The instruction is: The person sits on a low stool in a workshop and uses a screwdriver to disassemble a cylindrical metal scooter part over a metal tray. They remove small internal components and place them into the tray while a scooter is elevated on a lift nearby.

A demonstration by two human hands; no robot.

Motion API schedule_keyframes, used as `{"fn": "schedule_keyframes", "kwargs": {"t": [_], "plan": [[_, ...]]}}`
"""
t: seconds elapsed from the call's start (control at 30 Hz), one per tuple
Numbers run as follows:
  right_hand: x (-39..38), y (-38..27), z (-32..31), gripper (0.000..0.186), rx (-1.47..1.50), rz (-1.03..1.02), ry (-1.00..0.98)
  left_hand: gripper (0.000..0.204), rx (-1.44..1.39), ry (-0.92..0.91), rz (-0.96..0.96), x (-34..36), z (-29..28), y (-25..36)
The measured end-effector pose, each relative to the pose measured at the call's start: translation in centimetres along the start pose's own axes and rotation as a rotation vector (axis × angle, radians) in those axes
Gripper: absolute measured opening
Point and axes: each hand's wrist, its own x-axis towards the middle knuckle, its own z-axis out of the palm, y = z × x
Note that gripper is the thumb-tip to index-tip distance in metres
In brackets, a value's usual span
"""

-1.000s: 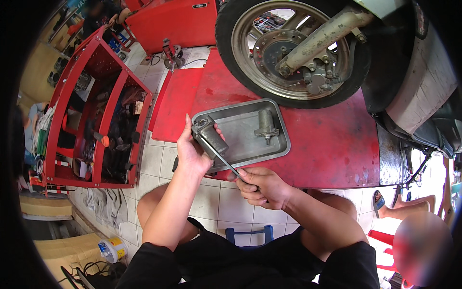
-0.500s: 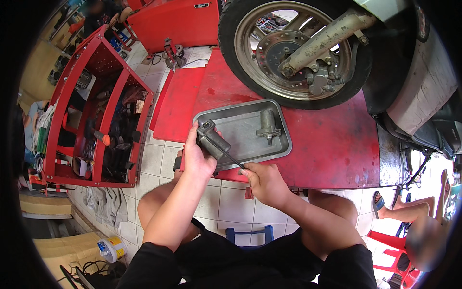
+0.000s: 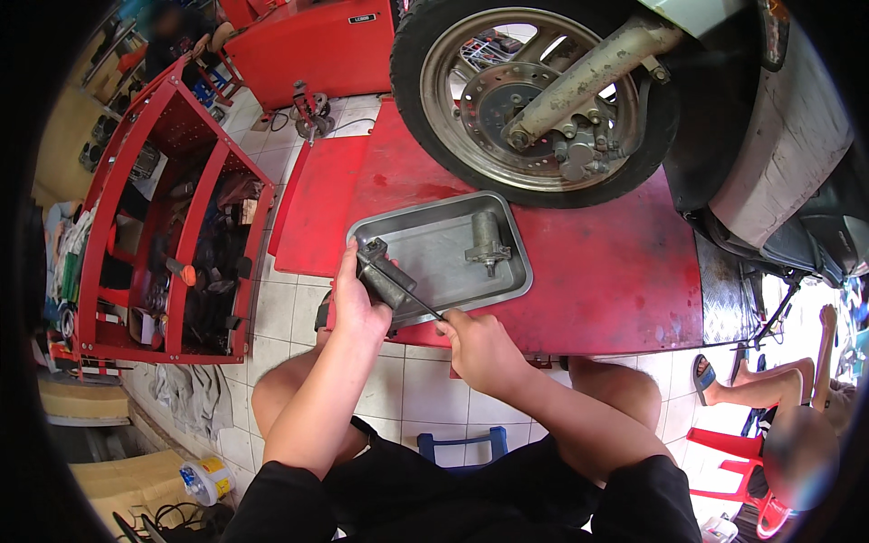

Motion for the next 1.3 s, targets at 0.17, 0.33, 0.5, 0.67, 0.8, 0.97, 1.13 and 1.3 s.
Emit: {"fn": "schedule_keyframes", "kwargs": {"t": [0.17,0.33,0.5,0.67,0.8,0.97,1.13,1.3], "plan": [[0.6,-0.3,-2.2,0.032,0.795,0.455,-0.492,0.037,0.07,-0.087,-0.112,0.0,-0.3,-0.2],[1.0,1.5,-1.8,0.028,0.894,0.525,-0.531,0.037,0.097,-0.12,-0.081,0.0,-0.1,-0.2],[0.4,0.1,0.6,0.014,-0.13,0.048,-0.076,0.04,0.053,-0.063,0.043,0.6,0.0,-0.8],[1.2,-0.8,0.4,0.022,-0.374,0.132,-0.05,0.033,0.003,-0.187,0.009,1.7,-0.2,-0.9],[2.3,-0.7,0.8,0.026,-0.453,0.039,0.026,0.03,0.022,-0.154,0.074,1.9,-0.2,0.1],[2.6,-1.2,0.0,0.039,-0.372,0.038,-0.071,0.034,0.087,-0.1,0.113,3.5,-0.9,0.6],[2.1,-1.4,-0.7,0.023,-0.047,0.188,-0.081,0.038,0.136,-0.083,0.077,3.4,-0.7,0.3],[2.1,0.8,1.8,0.023,0.152,0.169,-0.024,0.04,0.212,-0.128,0.079,4.1,-1.4,-0.3]]}}
